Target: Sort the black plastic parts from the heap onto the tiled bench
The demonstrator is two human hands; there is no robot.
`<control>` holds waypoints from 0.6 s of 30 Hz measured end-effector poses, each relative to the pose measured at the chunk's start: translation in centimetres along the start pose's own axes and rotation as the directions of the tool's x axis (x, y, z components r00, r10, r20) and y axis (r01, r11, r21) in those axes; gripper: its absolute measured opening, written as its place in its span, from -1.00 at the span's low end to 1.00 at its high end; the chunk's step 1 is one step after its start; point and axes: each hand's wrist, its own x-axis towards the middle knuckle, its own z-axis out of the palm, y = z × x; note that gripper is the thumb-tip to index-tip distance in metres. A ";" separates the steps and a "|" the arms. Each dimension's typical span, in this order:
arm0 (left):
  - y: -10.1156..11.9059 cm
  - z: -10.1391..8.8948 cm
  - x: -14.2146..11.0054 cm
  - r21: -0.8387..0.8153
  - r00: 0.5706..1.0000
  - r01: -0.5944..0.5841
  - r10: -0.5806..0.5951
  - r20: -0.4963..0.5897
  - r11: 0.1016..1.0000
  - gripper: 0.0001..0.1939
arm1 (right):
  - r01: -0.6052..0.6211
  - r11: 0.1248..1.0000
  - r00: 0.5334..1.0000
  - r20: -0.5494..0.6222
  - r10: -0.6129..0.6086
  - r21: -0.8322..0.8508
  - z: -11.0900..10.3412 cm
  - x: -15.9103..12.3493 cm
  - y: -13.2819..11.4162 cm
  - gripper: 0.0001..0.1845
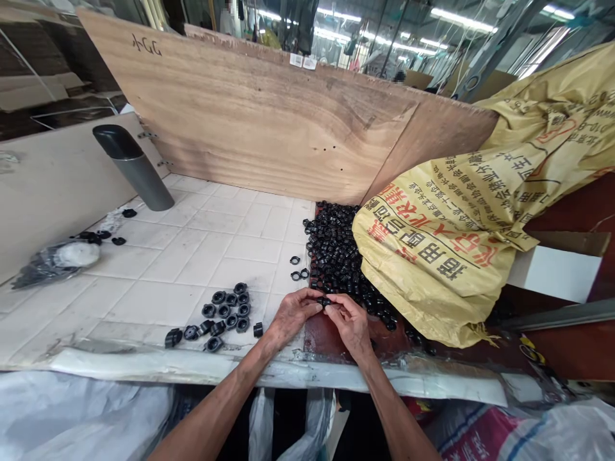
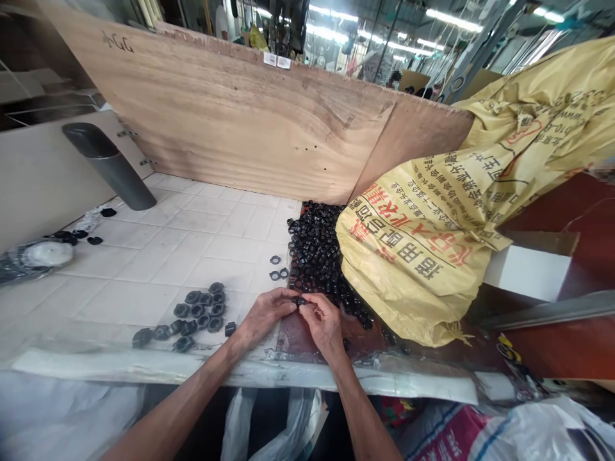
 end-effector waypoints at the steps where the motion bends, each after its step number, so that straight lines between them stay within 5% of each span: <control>1: 0.0 0.1 0.0 -0.003 1.000 0.001 -0.001 0.004 1.000 -0.72 | 0.014 1.000 1.000 -0.004 -0.014 -0.018 0.1 0.0 0.0 -0.77; 13: -0.1 0.6 -0.2 -0.021 0.999 -0.048 0.048 0.005 0.999 -0.72 | 0.103 0.956 0.993 -0.025 -0.114 -0.276 0.4 0.1 -1.0 -0.79; 18: -0.1 0.6 -0.3 -0.012 0.998 -0.031 0.032 0.050 0.999 -0.72 | 0.092 0.983 0.995 -0.015 -0.095 -0.157 0.2 -0.3 -0.6 -0.72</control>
